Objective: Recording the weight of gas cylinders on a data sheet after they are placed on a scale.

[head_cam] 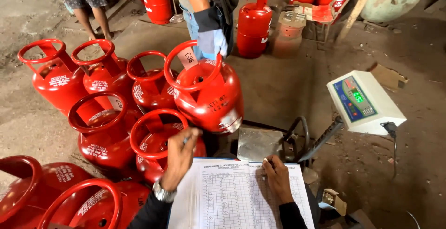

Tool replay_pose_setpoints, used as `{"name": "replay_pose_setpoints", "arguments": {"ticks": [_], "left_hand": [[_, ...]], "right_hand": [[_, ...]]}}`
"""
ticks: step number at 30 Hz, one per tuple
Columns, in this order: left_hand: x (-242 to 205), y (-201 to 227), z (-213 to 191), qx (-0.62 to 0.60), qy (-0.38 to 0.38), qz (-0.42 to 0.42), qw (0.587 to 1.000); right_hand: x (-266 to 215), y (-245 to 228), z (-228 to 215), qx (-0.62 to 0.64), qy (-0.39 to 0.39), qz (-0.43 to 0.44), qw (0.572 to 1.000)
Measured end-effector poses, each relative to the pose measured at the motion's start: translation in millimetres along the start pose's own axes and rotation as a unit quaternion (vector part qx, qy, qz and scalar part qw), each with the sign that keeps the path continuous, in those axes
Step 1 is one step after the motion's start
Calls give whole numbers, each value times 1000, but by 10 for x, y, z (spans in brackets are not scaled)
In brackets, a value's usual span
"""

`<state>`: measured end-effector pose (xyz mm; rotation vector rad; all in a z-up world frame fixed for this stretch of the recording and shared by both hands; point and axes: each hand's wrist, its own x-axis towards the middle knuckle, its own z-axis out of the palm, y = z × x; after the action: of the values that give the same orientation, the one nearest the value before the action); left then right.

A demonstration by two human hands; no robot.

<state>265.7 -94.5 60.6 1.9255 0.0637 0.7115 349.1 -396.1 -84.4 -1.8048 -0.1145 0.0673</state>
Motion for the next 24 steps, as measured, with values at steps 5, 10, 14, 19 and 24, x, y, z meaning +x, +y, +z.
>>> {"name": "replay_pose_setpoints", "arguments": {"ticks": [5,10,14,19,24], "left_hand": [[584,128,45,112,116,178,971],[1101,206,203,230,84,285,927],[1385,-129,442,319,-20,275,907],[1448,-168,723,269,-118,241,925],[1433,-60,949,265,-191,230,917]], "right_hand": [[4,-47,-5,-38,10,8,999],[12,-33,-3,-23,12,4,1000],[-1,-26,-5,-11,8,5,1000],[-35,-84,-22,-1,14,14,1000],[-39,-109,-24,-6,10,13,1000]]}}
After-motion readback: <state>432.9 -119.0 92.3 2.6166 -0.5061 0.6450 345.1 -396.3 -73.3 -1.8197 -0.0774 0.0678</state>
